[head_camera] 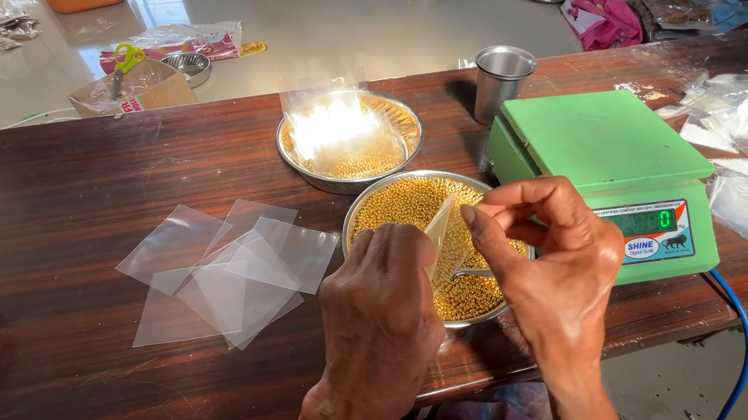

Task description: The person scoops gold-colored beads by hand from a large metal plate, places a portion on a small digital scale to weigh it, then slides the weighed beads into a small clear plastic bag and seals it, setting the filled bag aside before repeating the cycle.

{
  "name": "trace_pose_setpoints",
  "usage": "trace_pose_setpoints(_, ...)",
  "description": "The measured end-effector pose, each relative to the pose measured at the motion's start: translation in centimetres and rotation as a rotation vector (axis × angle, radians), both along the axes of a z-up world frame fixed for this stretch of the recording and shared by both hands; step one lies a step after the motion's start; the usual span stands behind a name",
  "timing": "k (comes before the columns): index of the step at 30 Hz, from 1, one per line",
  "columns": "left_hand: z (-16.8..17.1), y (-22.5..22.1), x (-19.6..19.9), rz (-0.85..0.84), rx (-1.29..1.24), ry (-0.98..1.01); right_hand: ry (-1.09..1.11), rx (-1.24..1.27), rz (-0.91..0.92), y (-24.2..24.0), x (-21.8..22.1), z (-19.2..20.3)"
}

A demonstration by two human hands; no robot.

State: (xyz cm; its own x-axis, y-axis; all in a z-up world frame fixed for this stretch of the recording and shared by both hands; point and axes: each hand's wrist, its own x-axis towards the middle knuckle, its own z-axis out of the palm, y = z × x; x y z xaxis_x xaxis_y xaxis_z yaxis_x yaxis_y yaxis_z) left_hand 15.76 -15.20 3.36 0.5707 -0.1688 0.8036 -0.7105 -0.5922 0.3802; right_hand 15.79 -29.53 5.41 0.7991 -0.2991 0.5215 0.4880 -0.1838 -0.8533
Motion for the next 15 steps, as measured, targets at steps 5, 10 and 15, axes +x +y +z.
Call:
trace_pose_setpoints(5, 1.2, 0.1, 0.3, -0.021, 0.098, 0.033, -0.277, -0.219, -0.052, 1.9, -2.4, 1.7)
trace_pose_setpoints(10, 0.2, 1.1, 1.7, -0.014, 0.204, 0.064, -0.434, -0.913, -0.082, 0.1, -2.6, 1.4)
trace_pose_setpoints(15, 2.4, 1.8, 1.9, -0.064, 0.316, 0.102, -0.394, -1.043, -0.072, -0.9, -2.1, 0.4)
